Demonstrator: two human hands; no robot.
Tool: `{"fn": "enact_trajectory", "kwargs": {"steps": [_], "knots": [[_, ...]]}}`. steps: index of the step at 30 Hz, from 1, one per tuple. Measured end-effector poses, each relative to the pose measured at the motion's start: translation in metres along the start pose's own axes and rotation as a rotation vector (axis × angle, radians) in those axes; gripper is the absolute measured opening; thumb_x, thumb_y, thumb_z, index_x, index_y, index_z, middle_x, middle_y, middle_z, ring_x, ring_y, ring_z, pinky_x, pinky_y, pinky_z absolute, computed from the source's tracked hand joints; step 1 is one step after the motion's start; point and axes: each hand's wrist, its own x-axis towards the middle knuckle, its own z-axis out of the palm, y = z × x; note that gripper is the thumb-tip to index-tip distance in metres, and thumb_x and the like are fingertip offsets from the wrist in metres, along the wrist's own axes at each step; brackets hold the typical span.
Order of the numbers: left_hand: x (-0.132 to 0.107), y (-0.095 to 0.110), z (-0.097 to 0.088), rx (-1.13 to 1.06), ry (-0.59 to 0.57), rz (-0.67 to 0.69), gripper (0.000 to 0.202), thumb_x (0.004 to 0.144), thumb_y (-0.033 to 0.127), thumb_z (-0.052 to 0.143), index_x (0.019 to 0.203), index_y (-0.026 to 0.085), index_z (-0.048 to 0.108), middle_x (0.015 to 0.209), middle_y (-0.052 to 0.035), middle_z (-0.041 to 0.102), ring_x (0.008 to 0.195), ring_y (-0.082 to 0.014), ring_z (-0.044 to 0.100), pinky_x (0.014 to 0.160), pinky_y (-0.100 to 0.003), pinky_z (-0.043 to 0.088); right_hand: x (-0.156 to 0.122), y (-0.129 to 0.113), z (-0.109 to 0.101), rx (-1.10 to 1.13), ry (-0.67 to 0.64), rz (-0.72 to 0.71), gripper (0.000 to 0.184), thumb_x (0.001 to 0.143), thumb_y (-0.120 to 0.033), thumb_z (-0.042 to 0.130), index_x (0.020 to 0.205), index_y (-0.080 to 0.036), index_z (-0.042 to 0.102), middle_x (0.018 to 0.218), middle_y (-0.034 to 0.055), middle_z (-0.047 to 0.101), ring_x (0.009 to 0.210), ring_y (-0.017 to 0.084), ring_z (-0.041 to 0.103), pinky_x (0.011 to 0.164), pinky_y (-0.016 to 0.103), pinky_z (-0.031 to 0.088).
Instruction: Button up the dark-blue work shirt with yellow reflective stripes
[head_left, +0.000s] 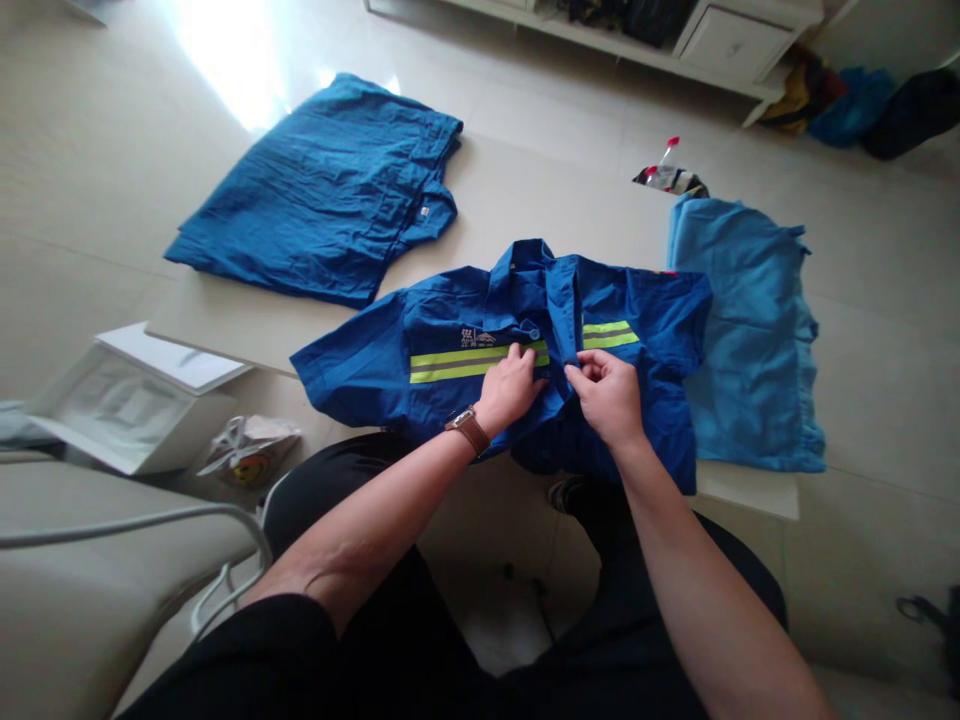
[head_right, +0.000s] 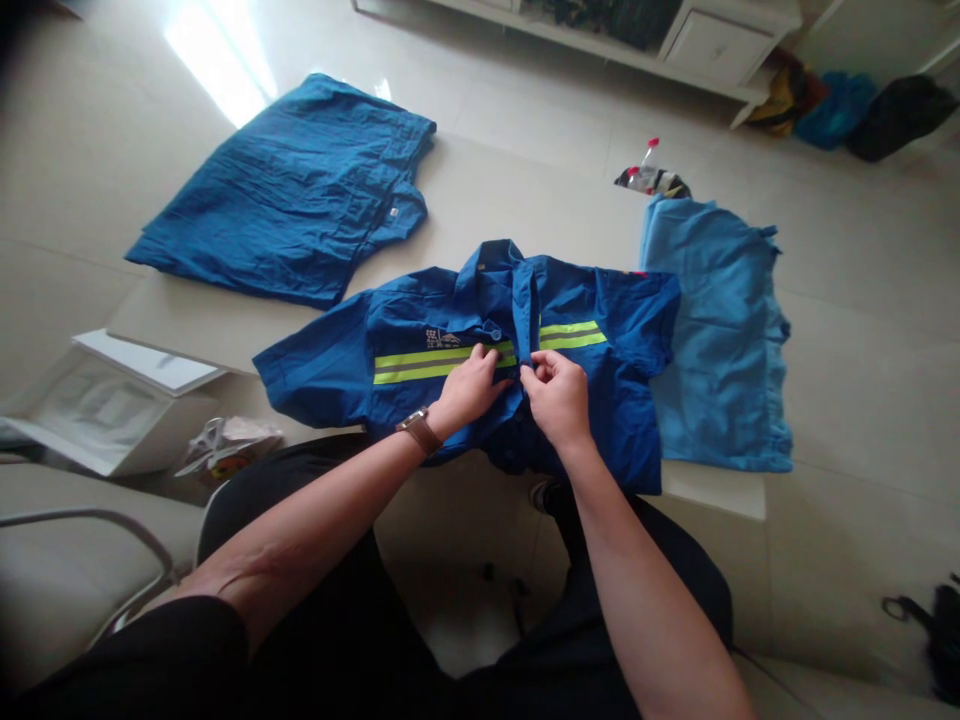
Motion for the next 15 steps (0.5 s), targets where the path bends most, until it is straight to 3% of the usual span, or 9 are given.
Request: {"fn": "enact_trajectory", "kwargs": {"steps": [5,9,12,15], "knots": [[0.006,0.018,0.004,0.062,-0.022,0.036,0.035,0.103,0.031,0.053,0.133,0.014,0.055,0.130,-0.0175,0.058,0.097,-0.0281,0.071,0.078,-0.037,0.051,-0.003,0.004,-0.004,-0.089,-0.004,-0.036,0.029,0.081,-0.039,0.065,0.092,-0.013,0.072,0.062,-0.0020,0.053,0.056,0.012,0.046,0.059,0.027,0.036],[0.011,0.020,0.007,0.081,-0.045,0.036,0.032,0.105,0.020,0.038,0.129,0.012,0.057,0.129,-0.0184,0.059,0.092,-0.0258,0.071,0.075,-0.036,0.050,-0.004,0.007,-0.008,-0.109,-0.018,-0.046,0.030,0.083,-0.040,0.065,0.092,-0.013,0.072,0.063,-0.0017,0.054,0.056,0.013,0.048,0.060,0.027,0.037],[0.014,0.013,0.011,0.035,-0.088,0.044,0.025,0.104,0.025,0.047,0.118,0.011,0.061,0.120,-0.0179,0.063,0.095,-0.0252,0.069,0.078,-0.034,0.050,-0.004,0.005,-0.010,-0.119,-0.014,-0.048,0.031,0.083,-0.041,0.066,0.092,-0.013,0.072,0.063,-0.0009,0.055,0.057,0.013,0.049,0.060,0.027,0.037],[0.017,0.003,0.010,-0.079,-0.028,0.056,0.016,0.099,0.025,0.059,0.106,0.012,0.064,0.107,-0.0144,0.068,0.095,-0.0239,0.066,0.083,-0.033,0.049,-0.004,0.003,-0.010,-0.130,-0.009,-0.046,0.029,0.082,-0.040,0.065,0.091,-0.013,0.072,0.062,-0.0001,0.056,0.058,0.014,0.050,0.061,0.028,0.038]]}}
